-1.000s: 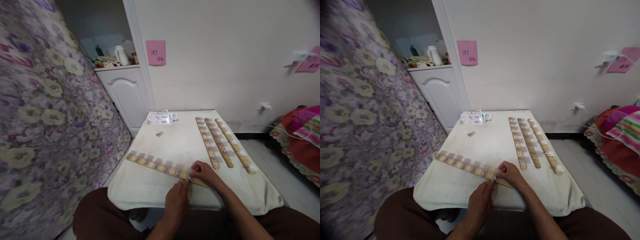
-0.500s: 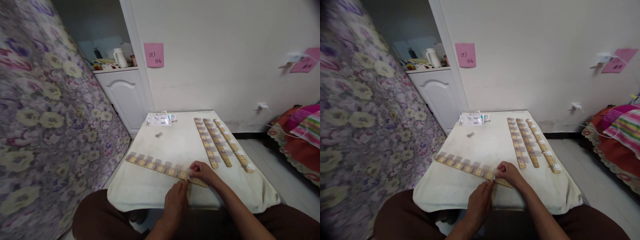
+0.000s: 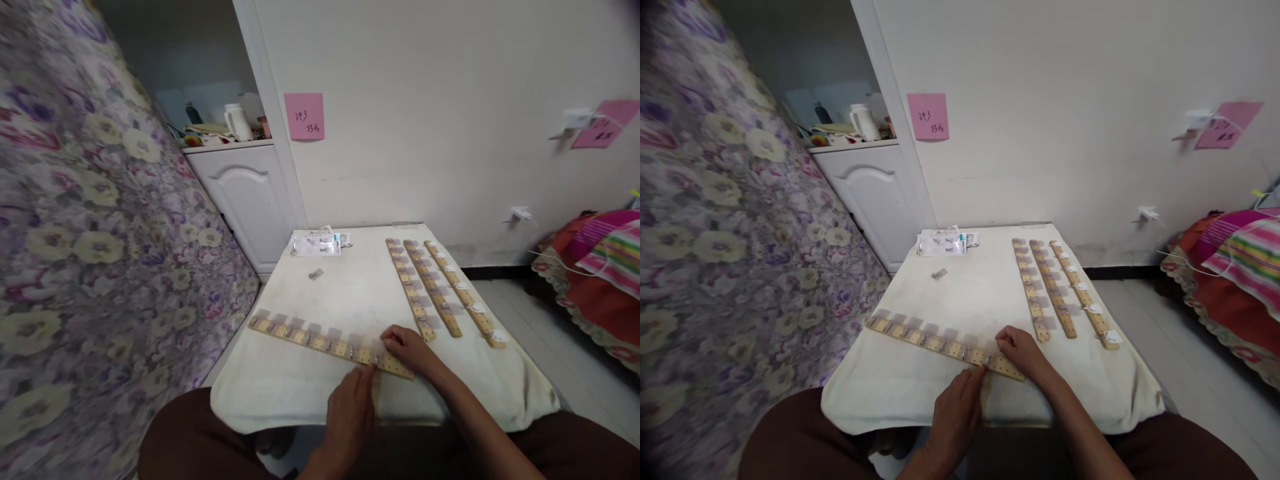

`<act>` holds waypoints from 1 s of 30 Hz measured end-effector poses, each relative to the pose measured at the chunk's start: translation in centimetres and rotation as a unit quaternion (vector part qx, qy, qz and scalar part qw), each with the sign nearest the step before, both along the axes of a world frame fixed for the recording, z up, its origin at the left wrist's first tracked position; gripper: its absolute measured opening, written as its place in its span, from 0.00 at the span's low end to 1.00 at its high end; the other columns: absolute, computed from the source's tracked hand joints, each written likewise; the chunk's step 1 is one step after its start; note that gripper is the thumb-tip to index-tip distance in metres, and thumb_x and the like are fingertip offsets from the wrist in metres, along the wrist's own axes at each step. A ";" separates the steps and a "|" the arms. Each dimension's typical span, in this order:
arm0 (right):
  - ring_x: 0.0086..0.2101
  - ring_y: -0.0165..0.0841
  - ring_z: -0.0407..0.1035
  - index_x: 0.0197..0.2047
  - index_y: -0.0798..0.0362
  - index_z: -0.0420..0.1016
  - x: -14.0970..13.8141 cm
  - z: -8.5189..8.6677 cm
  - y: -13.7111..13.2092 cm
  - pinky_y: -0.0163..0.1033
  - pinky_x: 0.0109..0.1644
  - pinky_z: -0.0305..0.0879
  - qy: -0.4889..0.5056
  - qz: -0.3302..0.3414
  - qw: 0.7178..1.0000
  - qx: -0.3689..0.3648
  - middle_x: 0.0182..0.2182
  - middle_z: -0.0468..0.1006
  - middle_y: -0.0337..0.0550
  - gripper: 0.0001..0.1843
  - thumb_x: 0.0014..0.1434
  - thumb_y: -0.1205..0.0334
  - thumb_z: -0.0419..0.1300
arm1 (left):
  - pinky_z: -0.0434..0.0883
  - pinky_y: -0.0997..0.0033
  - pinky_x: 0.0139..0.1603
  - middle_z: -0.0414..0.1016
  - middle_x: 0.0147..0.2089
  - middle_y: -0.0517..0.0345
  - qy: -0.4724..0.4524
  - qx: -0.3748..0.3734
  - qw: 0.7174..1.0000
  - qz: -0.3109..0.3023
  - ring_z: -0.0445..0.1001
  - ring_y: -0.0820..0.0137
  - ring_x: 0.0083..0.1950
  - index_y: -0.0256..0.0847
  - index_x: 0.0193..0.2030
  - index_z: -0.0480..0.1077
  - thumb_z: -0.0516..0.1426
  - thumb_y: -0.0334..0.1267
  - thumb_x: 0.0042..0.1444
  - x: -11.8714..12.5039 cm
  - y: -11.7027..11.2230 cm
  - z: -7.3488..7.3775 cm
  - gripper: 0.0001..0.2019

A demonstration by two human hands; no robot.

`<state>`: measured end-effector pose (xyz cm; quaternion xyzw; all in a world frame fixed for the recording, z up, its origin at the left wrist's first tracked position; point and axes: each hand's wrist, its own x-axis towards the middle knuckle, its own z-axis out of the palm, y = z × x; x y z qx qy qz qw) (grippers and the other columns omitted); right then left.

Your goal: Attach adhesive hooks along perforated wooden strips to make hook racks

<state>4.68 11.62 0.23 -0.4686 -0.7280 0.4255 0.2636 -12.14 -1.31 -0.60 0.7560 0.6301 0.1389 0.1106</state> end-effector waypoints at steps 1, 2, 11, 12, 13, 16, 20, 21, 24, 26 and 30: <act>0.26 0.31 0.65 0.31 0.54 0.72 0.0 0.1 0.0 0.34 0.30 0.56 -0.007 -0.007 1.000 0.009 0.23 0.71 0.37 0.08 0.52 0.64 0.52 | 0.69 0.61 0.51 0.69 0.49 0.47 -0.005 0.009 1.000 -0.003 0.68 0.63 0.51 0.40 0.64 0.54 0.44 0.26 0.55 0.0 0.0 -0.1 0.27; 0.26 0.31 0.65 0.31 0.54 0.72 0.1 0.3 0.0 0.34 0.30 0.57 -0.010 -0.013 1.000 0.016 0.23 0.71 0.38 0.08 0.52 0.64 0.52 | 0.69 0.60 0.51 0.70 0.49 0.47 -0.011 0.018 1.000 -0.005 0.68 0.63 0.51 0.40 0.63 0.54 0.44 0.26 0.56 -0.1 -0.1 -0.3 0.27; 0.30 0.34 0.70 0.36 0.53 0.70 0.1 1.5 -1.1 0.37 0.37 0.62 0.024 -0.050 0.997 0.054 0.27 0.76 0.40 0.11 0.56 0.63 0.48 | 0.72 0.67 0.44 0.73 0.46 0.58 -0.158 0.088 0.984 -0.004 0.72 0.68 0.45 0.55 0.55 0.58 0.45 0.33 0.61 -2.9 0.7 3.0 0.18; 0.30 0.34 0.70 0.36 0.52 0.70 0.1 1.7 -1.3 0.37 0.37 0.62 0.028 -0.052 0.997 0.056 0.27 0.76 0.40 0.11 0.56 0.62 0.48 | 0.72 0.67 0.44 0.73 0.45 0.59 -0.154 0.100 0.983 0.028 0.72 0.68 0.45 0.55 0.52 0.61 0.46 0.34 0.61 -3.8 1.7 4.1 0.15; 0.30 0.34 0.70 0.37 0.52 0.70 0.1 1.9 -1.4 0.37 0.37 0.62 0.031 -0.054 0.997 0.056 0.27 0.76 0.40 0.11 0.56 0.62 0.48 | 0.71 0.67 0.44 0.73 0.43 0.59 -0.141 0.115 0.981 0.065 0.72 0.67 0.44 0.52 0.49 0.63 0.46 0.36 0.61 -5.0 2.9 5.1 0.12; 0.31 0.35 0.71 0.36 0.52 0.70 0.1 2.7 -1.6 0.38 0.37 0.62 0.033 -0.060 0.996 0.053 0.27 0.77 0.40 0.10 0.57 0.59 0.49 | 0.69 0.67 0.44 0.70 0.40 0.56 -0.106 0.122 0.980 0.117 0.71 0.68 0.41 0.43 0.47 0.65 0.45 0.36 0.60 -9.0 7.9 7.8 0.12; 0.32 0.36 0.71 0.37 0.51 0.70 0.0 3.3 -1.7 0.39 0.38 0.63 0.034 -0.069 0.996 0.046 0.29 0.77 0.42 0.10 0.58 0.57 0.50 | 0.66 0.68 0.47 0.69 0.44 0.55 -0.044 0.095 0.977 0.188 0.69 0.69 0.43 0.40 0.46 0.67 0.48 0.30 0.55 -14.0 15.4 8.4 0.13; 0.32 0.36 0.71 0.37 0.51 0.70 0.0 3.3 -1.7 0.39 0.38 0.64 0.034 -0.069 0.996 0.047 0.29 0.77 0.42 0.11 0.58 0.57 0.50 | 0.66 0.67 0.47 0.68 0.45 0.54 -0.031 0.085 0.975 0.202 0.69 0.69 0.44 0.40 0.45 0.67 0.49 0.29 0.55 -14.9 17.0 8.1 0.12; 0.33 0.36 0.71 0.37 0.50 0.70 0.0 3.3 -1.7 0.39 0.38 0.64 0.035 -0.068 0.996 0.051 0.29 0.77 0.42 0.11 0.59 0.57 0.50 | 0.66 0.63 0.49 0.69 0.47 0.54 0.002 0.059 0.970 0.237 0.69 0.68 0.46 0.38 0.46 0.67 0.52 0.34 0.58 -16.4 20.8 6.9 0.10; 0.33 0.36 0.71 0.37 0.49 0.70 0.0 3.1 -1.7 0.39 0.38 0.64 0.033 -0.069 0.996 0.052 0.30 0.77 0.43 0.10 0.59 0.57 0.50 | 0.68 0.59 0.48 0.70 0.47 0.54 0.019 0.042 0.967 0.251 0.70 0.67 0.46 0.37 0.46 0.67 0.53 0.41 0.60 -16.8 22.5 6.1 0.11; 0.33 0.36 0.71 0.37 0.49 0.70 0.0 2.8 -1.6 0.39 0.39 0.64 0.027 -0.075 0.996 0.050 0.31 0.77 0.42 0.09 0.59 0.57 0.50 | 0.69 0.58 0.47 0.71 0.46 0.55 0.049 0.015 0.964 0.260 0.71 0.67 0.46 0.37 0.45 0.68 0.54 0.45 0.60 -16.8 24.4 5.2 0.13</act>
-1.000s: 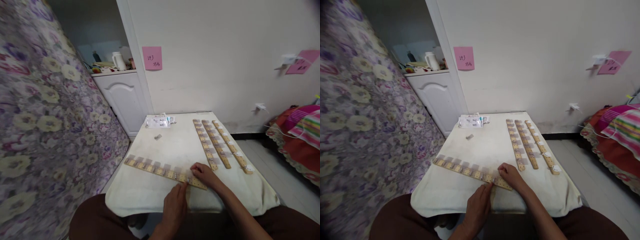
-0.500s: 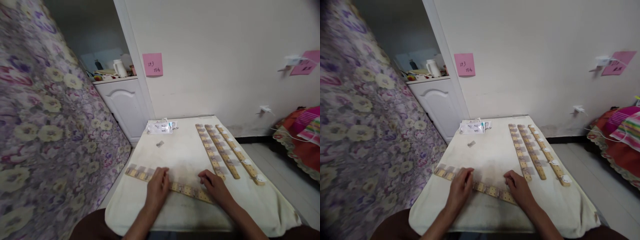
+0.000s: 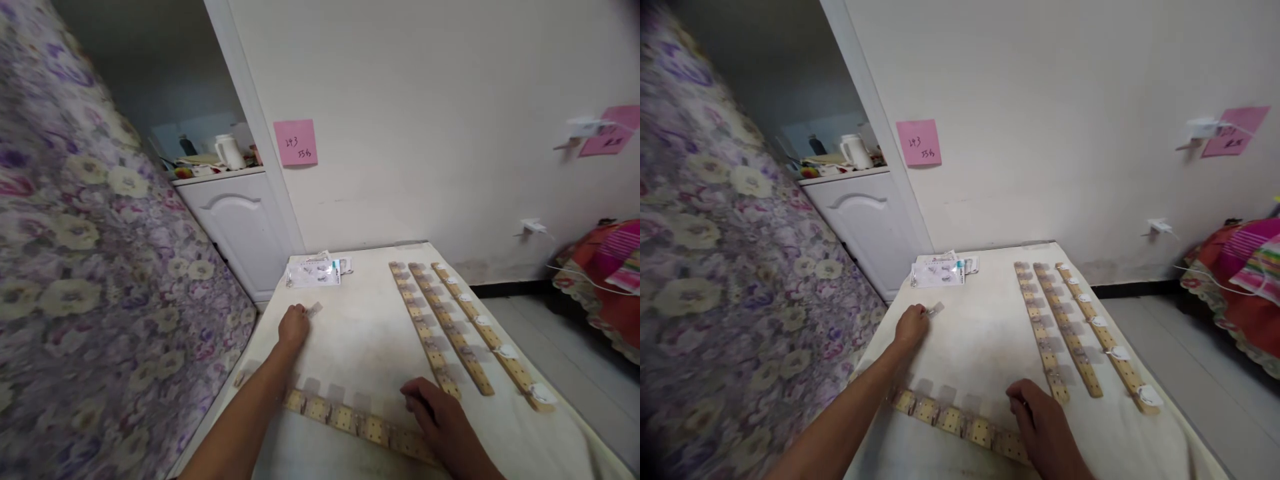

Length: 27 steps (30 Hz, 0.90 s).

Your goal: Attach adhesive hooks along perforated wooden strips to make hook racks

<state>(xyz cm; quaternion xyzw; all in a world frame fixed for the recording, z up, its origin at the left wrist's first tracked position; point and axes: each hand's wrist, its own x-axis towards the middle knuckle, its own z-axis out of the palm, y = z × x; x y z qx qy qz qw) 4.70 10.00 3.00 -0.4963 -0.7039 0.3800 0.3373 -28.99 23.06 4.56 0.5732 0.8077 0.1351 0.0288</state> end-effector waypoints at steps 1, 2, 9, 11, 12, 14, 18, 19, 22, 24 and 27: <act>0.33 0.36 0.71 0.37 0.49 0.70 0.0 -0.1 0.1 0.38 0.39 0.64 0.001 -0.001 1.000 -0.002 0.31 0.77 0.42 0.09 0.59 0.57 0.50 | 0.70 0.58 0.47 0.71 0.46 0.55 0.004 -0.006 1.000 0.000 0.71 0.67 0.46 0.37 0.45 0.68 0.54 0.45 0.60 0.0 0.3 -0.1 0.13; 0.33 0.36 0.71 0.37 0.48 0.70 0.0 -0.2 0.1 0.38 0.39 0.64 0.003 -0.002 1.000 -0.004 0.31 0.77 0.42 0.09 0.59 0.58 0.50 | 0.70 0.58 0.47 0.71 0.46 0.55 0.008 -0.011 1.000 -0.001 0.71 0.67 0.45 0.37 0.45 0.68 0.54 0.44 0.60 0.1 0.5 -0.1 0.13; 0.33 0.35 0.70 0.35 0.49 0.70 0.2 0.0 0.6 0.38 0.38 0.64 0.011 -0.014 1.000 -0.006 0.30 0.77 0.42 0.08 0.58 0.58 0.51 | 0.69 0.59 0.46 0.72 0.43 0.56 -0.003 -0.016 1.000 0.002 0.71 0.68 0.44 0.37 0.41 0.69 0.54 0.45 0.59 1.1 0.7 1.2 0.13; 0.32 0.35 0.70 0.35 0.49 0.70 0.2 0.3 0.7 0.38 0.37 0.64 0.021 -0.011 1.000 -0.007 0.29 0.76 0.40 0.07 0.57 0.59 0.52 | 0.69 0.61 0.45 0.73 0.41 0.57 -0.023 -0.008 1.000 -0.006 0.71 0.69 0.42 0.37 0.38 0.69 0.54 0.45 0.59 1.8 0.2 1.8 0.12; 0.32 0.34 0.70 0.34 0.49 0.70 0.2 0.4 0.6 0.37 0.37 0.64 0.028 -0.008 1.000 -0.010 0.29 0.76 0.40 0.07 0.57 0.60 0.52 | 0.68 0.63 0.44 0.73 0.40 0.57 -0.035 -0.003 0.999 -0.015 0.71 0.69 0.41 0.37 0.37 0.70 0.54 0.44 0.59 2.3 -0.1 2.1 0.11; 0.31 0.34 0.69 0.34 0.49 0.71 0.3 0.7 0.6 0.37 0.36 0.63 0.048 -0.005 0.999 -0.020 0.27 0.76 0.39 0.06 0.56 0.60 0.53 | 0.67 0.68 0.42 0.75 0.37 0.58 -0.064 0.009 0.997 -0.041 0.72 0.70 0.39 0.38 0.33 0.71 0.54 0.40 0.57 3.6 -1.2 2.8 0.08; 0.28 0.32 0.68 0.36 0.50 0.72 0.6 1.1 0.7 0.36 0.32 0.63 0.099 -0.027 0.993 -0.053 0.27 0.75 0.39 0.08 0.55 0.57 0.55 | 0.65 0.74 0.37 0.76 0.32 0.60 -0.124 0.037 0.985 -0.117 0.72 0.71 0.36 0.41 0.31 0.71 0.52 0.38 0.54 7.6 -4.7 4.2 0.08; 0.27 0.32 0.67 0.37 0.50 0.72 0.7 1.1 0.7 0.36 0.32 0.64 0.114 -0.035 0.991 -0.061 0.28 0.75 0.39 0.10 0.55 0.55 0.55 | 0.65 0.74 0.36 0.76 0.32 0.61 -0.136 0.044 0.980 -0.137 0.72 0.71 0.35 0.42 0.31 0.71 0.52 0.39 0.53 8.7 -5.8 4.5 0.08; 0.25 0.30 0.67 0.40 0.52 0.72 0.9 1.4 0.9 0.35 0.28 0.63 0.163 -0.051 0.982 -0.084 0.30 0.75 0.41 0.15 0.53 0.52 0.57 | 0.64 0.74 0.35 0.74 0.31 0.62 -0.155 0.060 0.969 -0.181 0.70 0.72 0.33 0.42 0.30 0.71 0.52 0.39 0.53 12.3 -9.4 5.5 0.07; 0.24 0.29 0.66 0.42 0.53 0.71 1.1 1.7 0.8 0.34 0.25 0.62 0.195 -0.059 0.974 -0.098 0.31 0.74 0.42 0.18 0.51 0.50 0.59 | 0.63 0.74 0.34 0.73 0.31 0.62 -0.156 0.066 0.966 -0.196 0.69 0.72 0.32 0.43 0.30 0.70 0.52 0.38 0.53 14.5 -11.7 6.0 0.07; 0.23 0.28 0.64 0.41 0.54 0.71 1.2 2.1 0.5 0.33 0.22 0.60 0.225 -0.068 0.966 -0.110 0.29 0.73 0.41 0.19 0.50 0.49 0.60 | 0.63 0.73 0.34 0.71 0.32 0.61 -0.145 0.082 0.963 -0.212 0.68 0.72 0.32 0.43 0.32 0.69 0.51 0.37 0.54 17.1 -14.6 6.2 0.06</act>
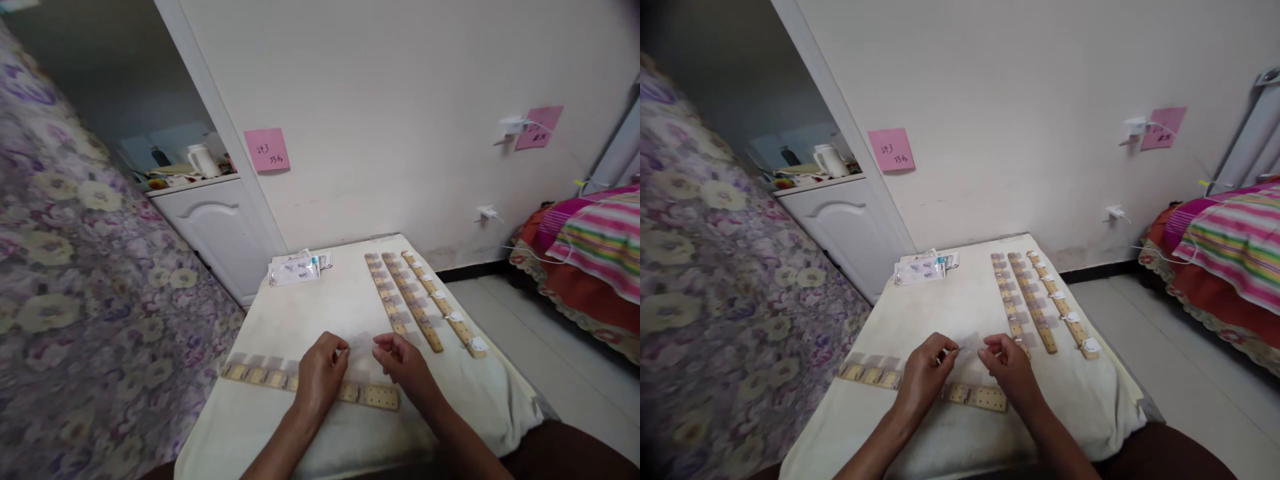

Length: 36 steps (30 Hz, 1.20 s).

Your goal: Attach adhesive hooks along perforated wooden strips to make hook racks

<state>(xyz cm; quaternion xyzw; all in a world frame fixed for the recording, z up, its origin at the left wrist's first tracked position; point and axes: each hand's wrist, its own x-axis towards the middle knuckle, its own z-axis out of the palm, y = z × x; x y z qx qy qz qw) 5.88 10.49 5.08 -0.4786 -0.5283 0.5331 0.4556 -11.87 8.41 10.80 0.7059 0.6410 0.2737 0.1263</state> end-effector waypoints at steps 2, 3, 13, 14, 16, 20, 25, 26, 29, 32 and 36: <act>0.21 0.28 0.63 0.37 0.54 0.70 0.0 0.2 -0.3 0.32 0.21 0.59 0.015 0.004 1.000 -0.003 0.24 0.70 0.38 0.17 0.50 0.50 0.60 | 0.62 0.73 0.33 0.70 0.33 0.61 0.004 0.008 1.000 -0.008 0.68 0.72 0.33 0.43 0.32 0.68 0.51 0.35 0.55 1.2 -1.4 -0.1 0.06; 0.20 0.27 0.62 0.35 0.54 0.69 0.1 0.2 -0.4 0.32 0.21 0.59 0.023 0.011 1.000 -0.004 0.22 0.69 0.36 0.16 0.50 0.50 0.59 | 0.62 0.73 0.33 0.70 0.33 0.61 0.005 0.008 1.000 -0.009 0.69 0.72 0.33 0.43 0.32 0.68 0.51 0.35 0.55 1.6 -2.0 -0.2 0.06; 0.23 0.28 0.63 0.26 0.54 0.69 1.7 -1.5 0.4 0.33 0.27 0.58 -0.066 0.138 0.988 0.029 0.20 0.70 0.36 0.06 0.50 0.60 0.56 | 0.63 0.73 0.33 0.71 0.32 0.61 -0.042 -0.050 0.998 -0.015 0.69 0.72 0.32 0.44 0.34 0.68 0.49 0.39 0.59 2.2 -7.6 -2.8 0.08; 0.24 0.29 0.63 0.26 0.54 0.70 1.8 -1.7 0.5 0.33 0.29 0.58 -0.087 0.149 0.984 0.034 0.21 0.71 0.37 0.06 0.49 0.61 0.56 | 0.63 0.73 0.33 0.71 0.32 0.61 -0.042 -0.062 0.997 -0.026 0.69 0.72 0.32 0.44 0.34 0.68 0.49 0.38 0.59 2.4 -8.3 -3.5 0.08; 0.25 0.30 0.64 0.25 0.54 0.70 1.8 -2.3 0.6 0.33 0.29 0.58 -0.129 0.161 0.978 0.038 0.21 0.71 0.37 0.05 0.49 0.64 0.55 | 0.64 0.74 0.34 0.71 0.32 0.61 -0.037 -0.082 0.994 -0.056 0.70 0.71 0.34 0.44 0.34 0.68 0.48 0.35 0.59 2.8 -9.6 -5.1 0.08; 0.25 0.30 0.63 0.24 0.54 0.69 1.6 -3.1 0.6 0.33 0.29 0.56 -0.191 0.161 0.967 0.052 0.21 0.71 0.38 0.06 0.49 0.65 0.54 | 0.66 0.74 0.37 0.72 0.36 0.58 -0.003 -0.097 0.990 -0.107 0.72 0.70 0.37 0.44 0.37 0.68 0.47 0.32 0.59 3.6 -11.0 -7.7 0.10; 0.26 0.31 0.63 0.23 0.54 0.67 1.5 -3.8 0.7 0.34 0.30 0.55 -0.226 0.164 0.959 0.056 0.21 0.71 0.38 0.06 0.50 0.66 0.53 | 0.70 0.69 0.41 0.72 0.43 0.53 0.032 -0.056 0.992 -0.113 0.71 0.67 0.42 0.45 0.51 0.64 0.44 0.32 0.60 3.5 -11.0 -8.7 0.15; 0.26 0.31 0.64 0.23 0.54 0.67 1.5 -3.9 0.7 0.34 0.30 0.55 -0.234 0.162 0.957 0.057 0.22 0.71 0.39 0.06 0.50 0.66 0.53 | 0.70 0.68 0.43 0.71 0.44 0.52 0.038 -0.047 0.992 -0.112 0.71 0.67 0.43 0.44 0.53 0.63 0.44 0.32 0.61 3.4 -10.9 -8.9 0.16; 0.28 0.32 0.64 0.24 0.54 0.67 1.4 -4.1 0.8 0.34 0.31 0.55 -0.265 0.151 0.951 0.059 0.23 0.72 0.40 0.07 0.51 0.67 0.52 | 0.70 0.64 0.46 0.70 0.47 0.50 0.054 -0.023 0.992 -0.112 0.70 0.65 0.46 0.43 0.57 0.59 0.45 0.31 0.60 3.3 -10.8 -9.5 0.19; 0.29 0.32 0.65 0.25 0.54 0.68 1.5 -4.3 0.8 0.34 0.32 0.55 -0.295 0.144 0.942 0.069 0.25 0.73 0.41 0.09 0.53 0.66 0.50 | 0.71 0.62 0.47 0.69 0.48 0.49 0.066 -0.002 0.991 -0.118 0.69 0.65 0.47 0.42 0.60 0.55 0.44 0.30 0.59 3.2 -10.7 -10.2 0.21; 0.31 0.32 0.65 0.27 0.54 0.68 1.7 -4.4 0.7 0.33 0.35 0.56 -0.332 0.145 0.929 0.075 0.28 0.74 0.42 0.09 0.56 0.65 0.50 | 0.71 0.60 0.47 0.69 0.47 0.49 0.084 -0.010 0.988 -0.128 0.69 0.64 0.46 0.40 0.61 0.55 0.44 0.29 0.59 3.3 -10.5 -10.6 0.22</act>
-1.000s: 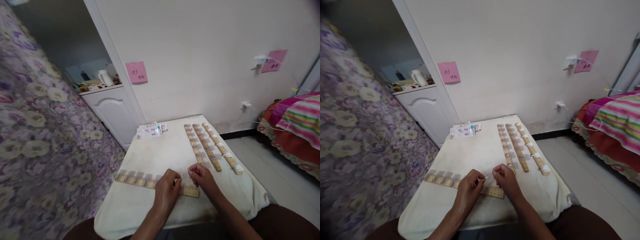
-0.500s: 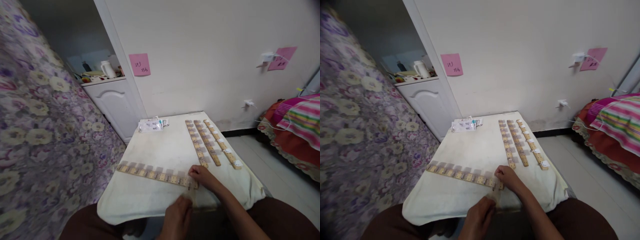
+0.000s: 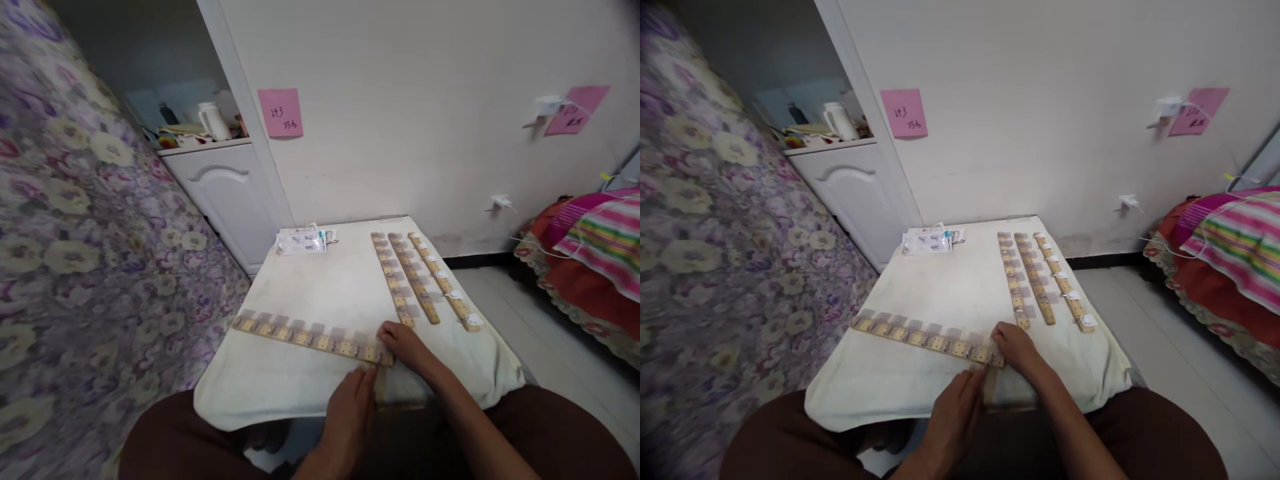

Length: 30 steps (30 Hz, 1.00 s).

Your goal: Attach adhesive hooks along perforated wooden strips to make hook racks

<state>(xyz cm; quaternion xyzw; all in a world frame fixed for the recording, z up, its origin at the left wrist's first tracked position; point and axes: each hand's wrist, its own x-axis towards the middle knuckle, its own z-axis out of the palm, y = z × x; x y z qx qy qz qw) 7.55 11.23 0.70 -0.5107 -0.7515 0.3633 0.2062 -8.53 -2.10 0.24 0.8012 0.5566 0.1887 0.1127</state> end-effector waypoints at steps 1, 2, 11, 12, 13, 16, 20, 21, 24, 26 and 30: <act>0.31 0.32 0.66 0.28 0.54 0.69 0.0 0.0 0.0 0.33 0.35 0.56 -0.008 -0.001 1.000 0.004 0.29 0.75 0.43 0.09 0.57 0.65 0.50 | 0.70 0.60 0.47 0.69 0.47 0.49 0.007 -0.010 1.000 0.001 0.68 0.64 0.46 0.39 0.61 0.55 0.44 0.29 0.59 0.0 0.1 0.1 0.22; 0.32 0.32 0.66 0.29 0.54 0.69 0.0 0.0 0.0 0.33 0.36 0.56 -0.015 -0.002 1.000 0.008 0.29 0.75 0.43 0.09 0.57 0.65 0.50 | 0.70 0.60 0.47 0.69 0.47 0.48 0.015 -0.021 1.000 0.003 0.68 0.64 0.46 0.39 0.61 0.54 0.44 0.28 0.59 0.1 0.2 0.2 0.23; 0.34 0.32 0.66 0.30 0.53 0.68 -0.1 -0.4 0.0 0.34 0.39 0.55 -0.045 -0.002 0.998 0.032 0.31 0.74 0.43 0.10 0.59 0.64 0.48 | 0.69 0.62 0.49 0.69 0.48 0.49 0.087 -0.089 0.992 0.018 0.68 0.63 0.47 0.41 0.64 0.52 0.46 0.27 0.58 0.9 0.7 1.5 0.26; 0.34 0.32 0.66 0.30 0.53 0.67 -0.1 -0.4 0.0 0.34 0.39 0.55 -0.043 -0.002 0.999 0.032 0.31 0.74 0.43 0.10 0.59 0.64 0.48 | 0.69 0.62 0.48 0.70 0.48 0.50 0.094 -0.091 0.991 0.022 0.68 0.63 0.47 0.41 0.64 0.52 0.46 0.27 0.58 0.9 0.7 1.6 0.26; 0.34 0.32 0.66 0.30 0.53 0.67 0.0 -0.5 0.0 0.34 0.39 0.55 -0.041 -0.002 0.999 0.032 0.31 0.74 0.43 0.10 0.59 0.64 0.48 | 0.69 0.63 0.48 0.70 0.48 0.50 0.099 -0.092 0.991 0.024 0.68 0.63 0.47 0.42 0.64 0.52 0.46 0.28 0.58 1.0 0.8 1.6 0.26; 0.33 0.32 0.66 0.30 0.53 0.67 -0.1 -0.5 -0.1 0.34 0.38 0.55 -0.046 -0.007 0.998 0.036 0.31 0.74 0.43 0.10 0.59 0.64 0.48 | 0.68 0.63 0.47 0.70 0.48 0.50 0.109 -0.090 0.990 0.027 0.68 0.63 0.46 0.42 0.63 0.53 0.46 0.28 0.58 1.1 0.9 1.6 0.25; 0.33 0.32 0.66 0.29 0.53 0.67 -0.1 -0.5 -0.1 0.34 0.37 0.55 -0.048 -0.010 0.998 0.040 0.30 0.74 0.44 0.10 0.59 0.64 0.48 | 0.69 0.62 0.45 0.70 0.46 0.50 0.114 -0.080 0.990 0.023 0.69 0.63 0.45 0.41 0.63 0.54 0.46 0.28 0.59 1.2 1.0 1.4 0.24; 0.33 0.32 0.66 0.29 0.53 0.67 -0.1 -0.5 -0.1 0.34 0.38 0.55 -0.046 -0.008 0.998 0.037 0.30 0.74 0.44 0.10 0.59 0.64 0.49 | 0.68 0.63 0.44 0.70 0.46 0.50 0.114 -0.076 0.990 0.021 0.68 0.63 0.45 0.41 0.63 0.54 0.46 0.28 0.59 1.2 1.0 1.3 0.24; 0.33 0.32 0.66 0.29 0.53 0.67 -0.1 -0.4 -0.1 0.34 0.38 0.55 -0.043 -0.008 0.998 0.035 0.30 0.74 0.44 0.09 0.59 0.65 0.49 | 0.68 0.63 0.43 0.70 0.45 0.50 0.114 -0.070 0.991 0.022 0.68 0.63 0.44 0.42 0.63 0.54 0.47 0.28 0.58 1.2 1.0 1.2 0.24; 0.33 0.32 0.66 0.29 0.53 0.67 0.0 -0.4 -0.1 0.34 0.38 0.55 -0.042 -0.008 0.998 0.037 0.31 0.74 0.44 0.09 0.59 0.65 0.49 | 0.68 0.62 0.43 0.70 0.45 0.50 0.113 -0.069 0.991 0.021 0.68 0.62 0.44 0.41 0.62 0.54 0.47 0.28 0.58 1.2 1.0 1.1 0.24; 0.33 0.33 0.66 0.29 0.53 0.67 0.1 -0.5 -0.1 0.34 0.37 0.55 -0.048 -0.003 0.998 0.037 0.31 0.74 0.44 0.09 0.59 0.64 0.49 | 0.68 0.62 0.44 0.69 0.47 0.49 0.110 -0.058 0.992 0.015 0.67 0.63 0.45 0.40 0.63 0.52 0.47 0.27 0.58 1.0 0.9 0.8 0.26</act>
